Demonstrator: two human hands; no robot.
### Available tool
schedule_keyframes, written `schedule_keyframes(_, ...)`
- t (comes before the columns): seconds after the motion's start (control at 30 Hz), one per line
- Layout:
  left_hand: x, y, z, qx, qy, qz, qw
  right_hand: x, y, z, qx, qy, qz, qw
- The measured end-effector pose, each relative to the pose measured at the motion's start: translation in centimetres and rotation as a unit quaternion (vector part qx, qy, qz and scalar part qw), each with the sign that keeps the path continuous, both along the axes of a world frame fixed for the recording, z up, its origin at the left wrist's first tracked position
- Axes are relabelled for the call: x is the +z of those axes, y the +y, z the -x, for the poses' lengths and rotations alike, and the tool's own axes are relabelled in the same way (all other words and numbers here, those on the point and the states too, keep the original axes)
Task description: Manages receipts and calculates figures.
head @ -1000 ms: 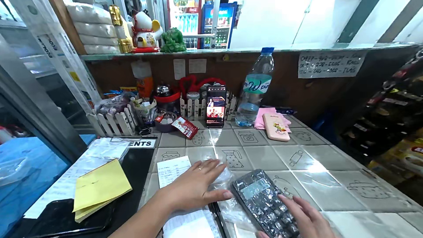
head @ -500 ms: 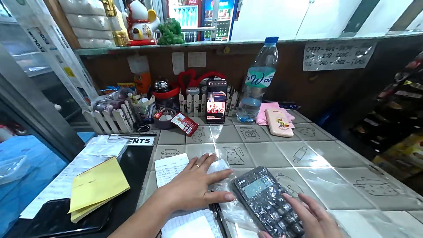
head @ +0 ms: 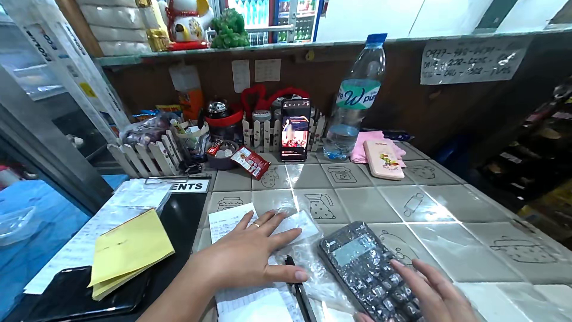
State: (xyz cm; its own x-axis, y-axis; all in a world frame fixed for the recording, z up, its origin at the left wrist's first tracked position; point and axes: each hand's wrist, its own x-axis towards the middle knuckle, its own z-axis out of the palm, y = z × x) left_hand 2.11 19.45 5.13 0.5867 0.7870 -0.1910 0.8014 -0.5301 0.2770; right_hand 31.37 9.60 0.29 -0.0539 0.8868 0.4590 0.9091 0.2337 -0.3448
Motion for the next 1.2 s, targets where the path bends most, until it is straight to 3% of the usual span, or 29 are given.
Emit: schedule_keyframes(1.2, -0.27, -0.31, -0.4, 0.018, 0.006, -0.004, 1.0, -0.02, 0.02, -0.11, 0.003, 0.003, -0.002, 1.0)
